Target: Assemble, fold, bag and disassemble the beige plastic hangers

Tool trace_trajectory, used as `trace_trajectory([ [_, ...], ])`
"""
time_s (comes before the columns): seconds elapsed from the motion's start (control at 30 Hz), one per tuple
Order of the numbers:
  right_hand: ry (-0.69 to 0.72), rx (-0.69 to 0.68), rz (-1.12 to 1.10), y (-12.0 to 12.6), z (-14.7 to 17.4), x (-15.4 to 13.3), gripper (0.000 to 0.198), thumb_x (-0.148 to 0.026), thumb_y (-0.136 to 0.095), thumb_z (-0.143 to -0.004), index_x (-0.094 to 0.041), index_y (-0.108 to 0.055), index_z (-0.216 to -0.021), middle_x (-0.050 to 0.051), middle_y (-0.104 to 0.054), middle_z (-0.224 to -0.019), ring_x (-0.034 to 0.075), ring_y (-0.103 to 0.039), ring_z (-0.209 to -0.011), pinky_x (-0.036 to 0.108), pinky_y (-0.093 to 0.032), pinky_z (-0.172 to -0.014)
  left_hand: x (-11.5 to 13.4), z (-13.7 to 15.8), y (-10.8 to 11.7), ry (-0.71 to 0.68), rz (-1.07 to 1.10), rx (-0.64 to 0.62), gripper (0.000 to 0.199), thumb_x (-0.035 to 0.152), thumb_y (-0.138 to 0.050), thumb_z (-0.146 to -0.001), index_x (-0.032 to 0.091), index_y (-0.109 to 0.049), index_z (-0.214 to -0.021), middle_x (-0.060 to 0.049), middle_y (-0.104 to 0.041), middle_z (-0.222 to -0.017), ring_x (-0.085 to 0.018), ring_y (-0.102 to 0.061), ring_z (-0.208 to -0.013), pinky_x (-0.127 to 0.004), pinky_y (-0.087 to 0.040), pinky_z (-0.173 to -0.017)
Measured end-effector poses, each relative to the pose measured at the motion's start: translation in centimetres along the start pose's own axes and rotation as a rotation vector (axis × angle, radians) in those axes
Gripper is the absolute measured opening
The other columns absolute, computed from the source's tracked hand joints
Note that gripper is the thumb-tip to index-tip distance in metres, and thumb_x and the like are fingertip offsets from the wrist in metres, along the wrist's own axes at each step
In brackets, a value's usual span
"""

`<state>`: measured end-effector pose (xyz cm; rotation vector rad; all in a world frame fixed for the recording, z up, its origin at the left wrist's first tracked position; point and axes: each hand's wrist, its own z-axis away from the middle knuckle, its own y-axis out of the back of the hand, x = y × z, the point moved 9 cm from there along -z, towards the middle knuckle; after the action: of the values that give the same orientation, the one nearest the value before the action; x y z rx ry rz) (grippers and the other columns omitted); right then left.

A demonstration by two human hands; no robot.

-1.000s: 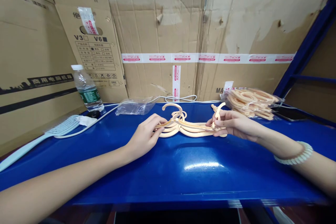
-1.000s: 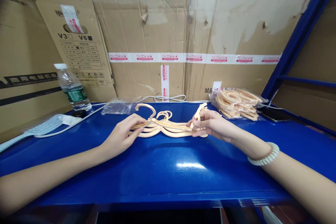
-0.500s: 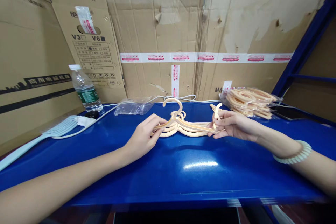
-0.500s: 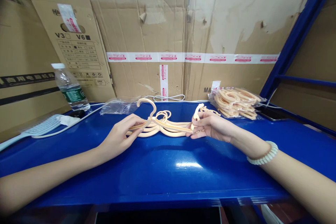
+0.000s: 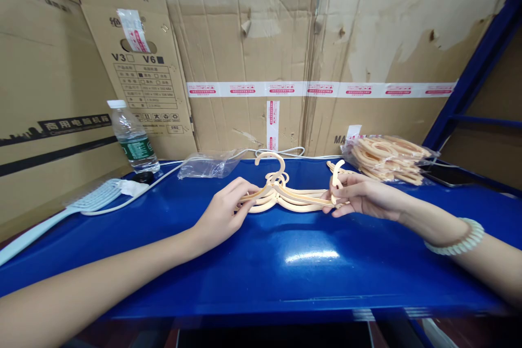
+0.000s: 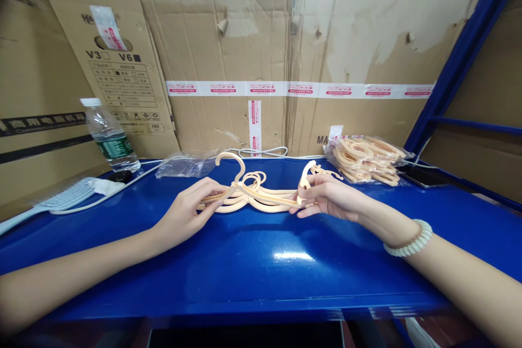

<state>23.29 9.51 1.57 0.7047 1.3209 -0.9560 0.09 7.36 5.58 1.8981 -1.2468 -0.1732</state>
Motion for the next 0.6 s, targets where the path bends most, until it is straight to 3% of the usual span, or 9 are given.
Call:
trace_trajectory([
  [0.17,0.059,0.03,0.078,0.0,0.0,-0.3,0.026,-0.028,-0.081,-0.072,-0.015,-0.058,-0.076,0.008,-0.07,-0.087,0.021,-0.07,-0.084,0.026,-0.06,-0.069,0.3,0.0,0.1,-0.02,-0.004,0.009,0.019,0.01,-0.048,-0.092,0.017,-0.06,-0.105,-0.007,-0.062,-0.099,-0.017,-0.061,-0.091,-0.029,-0.05,-0.078],
  [0.37,0.204,0.185,0.21,0.6,0.1,-1.4,0.041,-0.035,-0.088,-0.063,-0.018,-0.054,-0.077,0.005,-0.069,-0.082,0.02,-0.07,-0.073,0.028,-0.061,-0.064,0.4,0.0,-0.1,-0.02,0.02,-0.02,0.02,0.012,-0.047,-0.094,0.017,-0.06,-0.108,-0.007,-0.063,-0.101,-0.018,-0.06,-0.093,-0.031,-0.049,-0.081],
  [0.6,0.405,0.334,0.293,0.8,1.0,-3.2,0.049,-0.057,-0.082,-0.064,-0.02,-0.051,-0.075,0.003,-0.066,-0.073,0.02,-0.068,-0.062,0.034,-0.062,-0.06,0.3,0.0,-0.3,0.039,0.01,-0.057,0.022,0.016,-0.046,-0.095,0.019,-0.06,-0.112,-0.006,-0.063,-0.098,-0.018,-0.06,-0.088,-0.03,-0.049,-0.077],
])
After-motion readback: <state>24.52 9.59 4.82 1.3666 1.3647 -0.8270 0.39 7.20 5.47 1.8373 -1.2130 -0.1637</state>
